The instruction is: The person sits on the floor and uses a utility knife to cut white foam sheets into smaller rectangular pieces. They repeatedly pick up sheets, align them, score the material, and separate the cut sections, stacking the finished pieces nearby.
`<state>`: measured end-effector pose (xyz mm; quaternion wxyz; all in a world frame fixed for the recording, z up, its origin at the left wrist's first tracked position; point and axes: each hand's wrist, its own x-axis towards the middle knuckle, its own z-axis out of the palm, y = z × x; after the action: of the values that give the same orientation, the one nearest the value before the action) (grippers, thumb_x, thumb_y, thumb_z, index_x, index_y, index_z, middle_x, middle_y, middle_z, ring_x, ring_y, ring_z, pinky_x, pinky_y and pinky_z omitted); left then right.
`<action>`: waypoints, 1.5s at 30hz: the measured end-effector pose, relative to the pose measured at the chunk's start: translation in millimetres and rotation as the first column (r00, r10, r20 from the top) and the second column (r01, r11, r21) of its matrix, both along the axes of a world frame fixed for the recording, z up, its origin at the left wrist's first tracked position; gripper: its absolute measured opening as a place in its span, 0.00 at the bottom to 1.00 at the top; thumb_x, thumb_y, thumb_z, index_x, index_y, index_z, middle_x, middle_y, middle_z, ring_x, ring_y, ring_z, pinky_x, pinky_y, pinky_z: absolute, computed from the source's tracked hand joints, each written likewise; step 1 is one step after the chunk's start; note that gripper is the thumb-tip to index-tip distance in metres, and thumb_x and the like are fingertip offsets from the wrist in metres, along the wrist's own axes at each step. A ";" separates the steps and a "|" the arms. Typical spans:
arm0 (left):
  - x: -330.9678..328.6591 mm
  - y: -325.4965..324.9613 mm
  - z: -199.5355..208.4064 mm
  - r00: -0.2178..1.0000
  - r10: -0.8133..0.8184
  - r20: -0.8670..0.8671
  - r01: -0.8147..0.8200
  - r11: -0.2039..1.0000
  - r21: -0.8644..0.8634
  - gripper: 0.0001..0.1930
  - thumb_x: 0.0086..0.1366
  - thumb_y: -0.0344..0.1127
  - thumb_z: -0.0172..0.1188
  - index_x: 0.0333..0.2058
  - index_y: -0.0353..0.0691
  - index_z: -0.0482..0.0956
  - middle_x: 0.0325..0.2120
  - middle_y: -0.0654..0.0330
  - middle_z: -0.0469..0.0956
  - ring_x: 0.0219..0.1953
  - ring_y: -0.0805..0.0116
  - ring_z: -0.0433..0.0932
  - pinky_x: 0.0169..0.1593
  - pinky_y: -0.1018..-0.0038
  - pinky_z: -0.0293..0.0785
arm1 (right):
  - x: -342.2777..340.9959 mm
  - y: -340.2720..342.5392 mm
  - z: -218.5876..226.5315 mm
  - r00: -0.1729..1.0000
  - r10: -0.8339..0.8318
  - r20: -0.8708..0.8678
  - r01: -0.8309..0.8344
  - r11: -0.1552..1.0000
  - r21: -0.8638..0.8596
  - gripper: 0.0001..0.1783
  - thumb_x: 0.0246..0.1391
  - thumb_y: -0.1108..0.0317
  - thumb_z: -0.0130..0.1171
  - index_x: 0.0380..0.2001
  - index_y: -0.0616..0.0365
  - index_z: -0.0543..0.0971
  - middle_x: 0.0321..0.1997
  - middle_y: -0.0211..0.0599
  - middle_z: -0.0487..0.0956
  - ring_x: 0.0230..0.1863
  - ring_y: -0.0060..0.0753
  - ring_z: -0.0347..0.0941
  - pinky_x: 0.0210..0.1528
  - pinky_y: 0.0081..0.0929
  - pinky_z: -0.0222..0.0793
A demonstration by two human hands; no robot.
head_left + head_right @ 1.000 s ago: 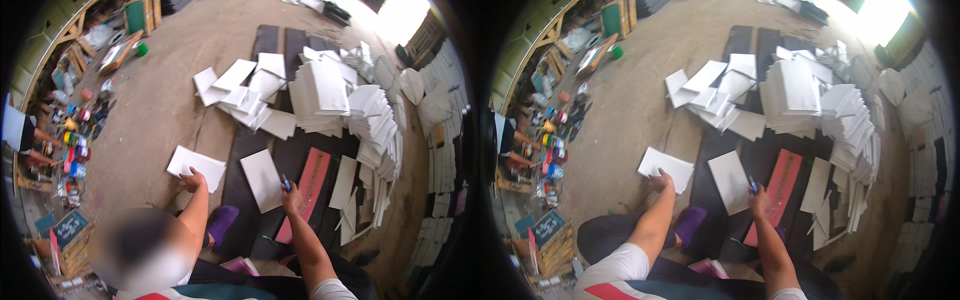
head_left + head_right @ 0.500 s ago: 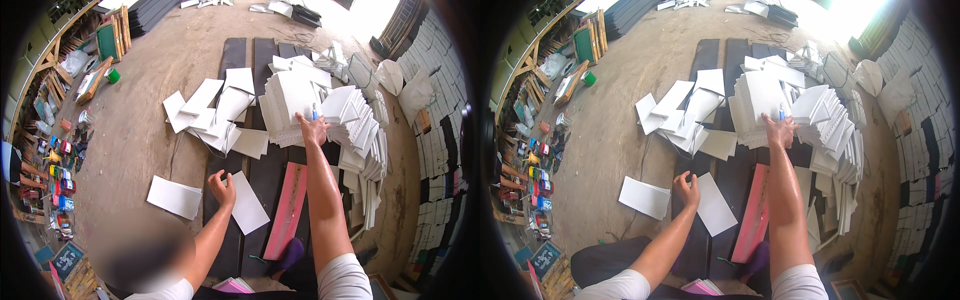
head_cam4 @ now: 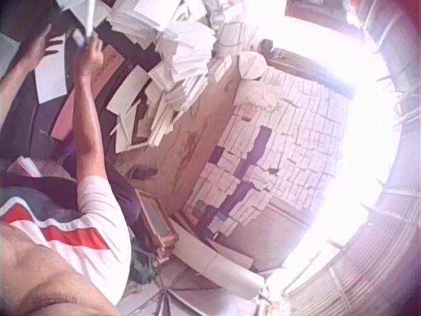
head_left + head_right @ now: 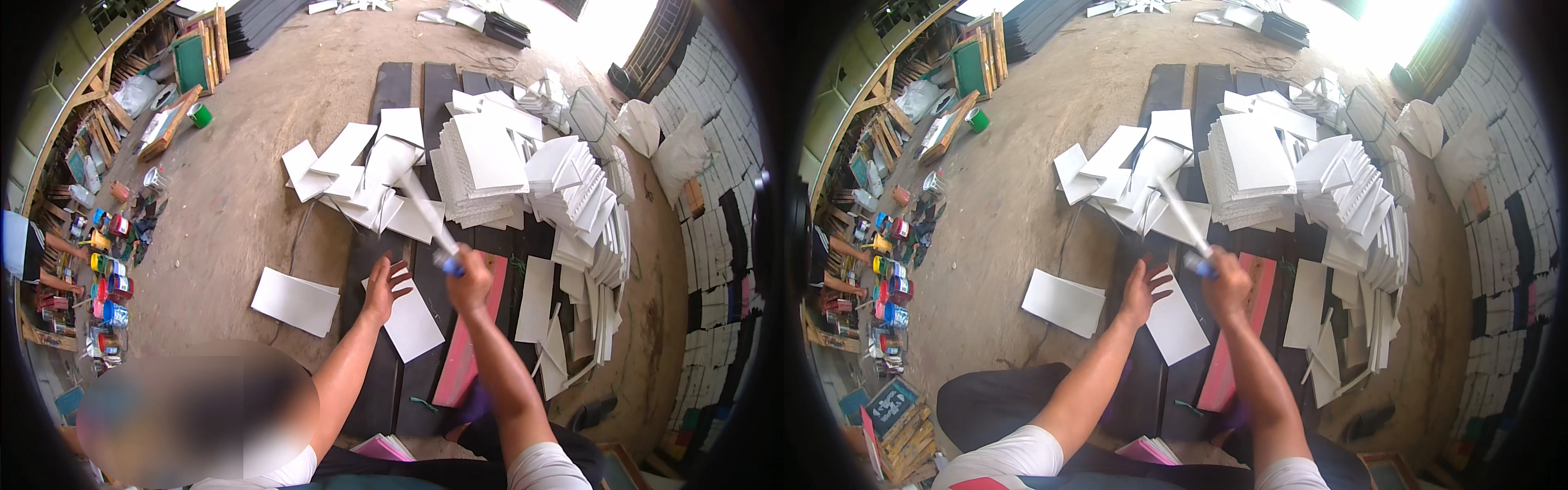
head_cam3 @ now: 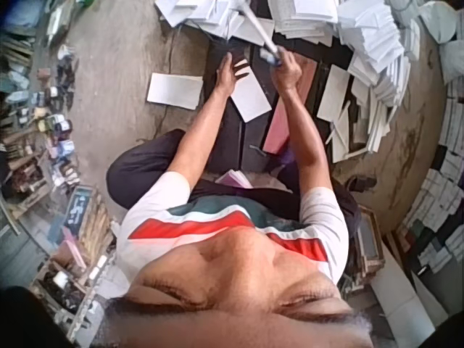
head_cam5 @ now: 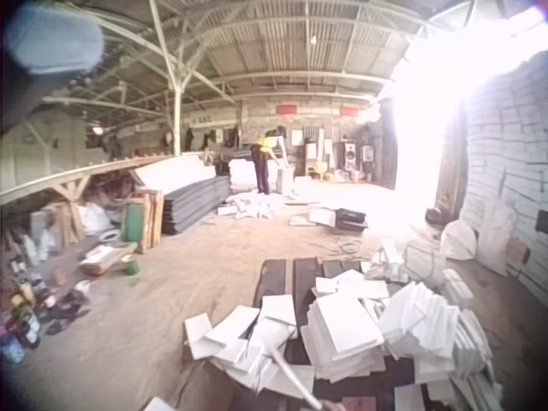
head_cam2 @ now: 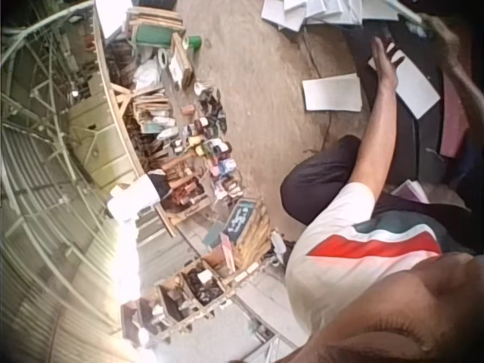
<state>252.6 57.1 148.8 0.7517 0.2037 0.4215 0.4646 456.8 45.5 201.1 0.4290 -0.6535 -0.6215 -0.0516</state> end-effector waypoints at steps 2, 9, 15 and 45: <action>-10.6 -1.1 -0.7 0.980 0.045 0.194 -0.031 0.997 -0.074 0.45 0.69 0.67 0.59 0.74 0.49 0.56 0.60 0.52 0.75 0.55 0.56 0.80 0.52 0.56 0.80 | -22.9 -42.4 -23.3 0.973 0.195 0.126 -0.181 0.977 -0.114 0.26 0.45 0.72 0.68 0.51 0.41 0.83 0.35 0.31 0.82 0.28 0.38 0.82 0.29 0.37 0.75; -66.7 -30.3 -47.1 0.896 0.382 -0.226 -0.399 0.916 -0.034 0.23 0.75 0.33 0.56 0.65 0.32 0.68 0.61 0.50 0.75 0.63 0.57 0.74 0.66 0.63 0.69 | -32.1 -110.3 -63.8 0.960 0.262 -0.096 -0.270 0.788 -0.553 0.33 0.51 0.56 0.75 0.60 0.48 0.78 0.56 0.37 0.80 0.47 0.47 0.84 0.46 0.40 0.81; -117.1 -55.9 -80.7 0.903 0.370 -0.217 -0.389 0.920 -0.047 0.29 0.73 0.44 0.59 0.65 0.31 0.68 0.62 0.49 0.74 0.63 0.55 0.74 0.66 0.62 0.68 | -48.5 -119.4 -89.7 0.992 -0.065 0.111 0.128 0.523 -0.843 0.42 0.47 0.46 0.78 0.58 0.60 0.74 0.57 0.49 0.75 0.50 0.60 0.82 0.47 0.51 0.79; -45.4 -104.0 -7.0 0.955 0.186 -0.231 -0.164 0.980 0.112 0.44 0.79 0.67 0.34 0.68 0.26 0.65 0.66 0.46 0.70 0.67 0.57 0.70 0.68 0.66 0.67 | -68.5 -153.6 -19.7 0.878 -0.229 -0.421 -0.125 0.739 -0.662 0.25 0.64 0.51 0.61 0.60 0.48 0.83 0.44 0.51 0.87 0.49 0.54 0.84 0.53 0.44 0.76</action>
<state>207.2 -46.8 141.7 0.6409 0.2542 0.5041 0.5202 388.3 -108.1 181.3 0.3016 -0.7731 -0.4532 0.3254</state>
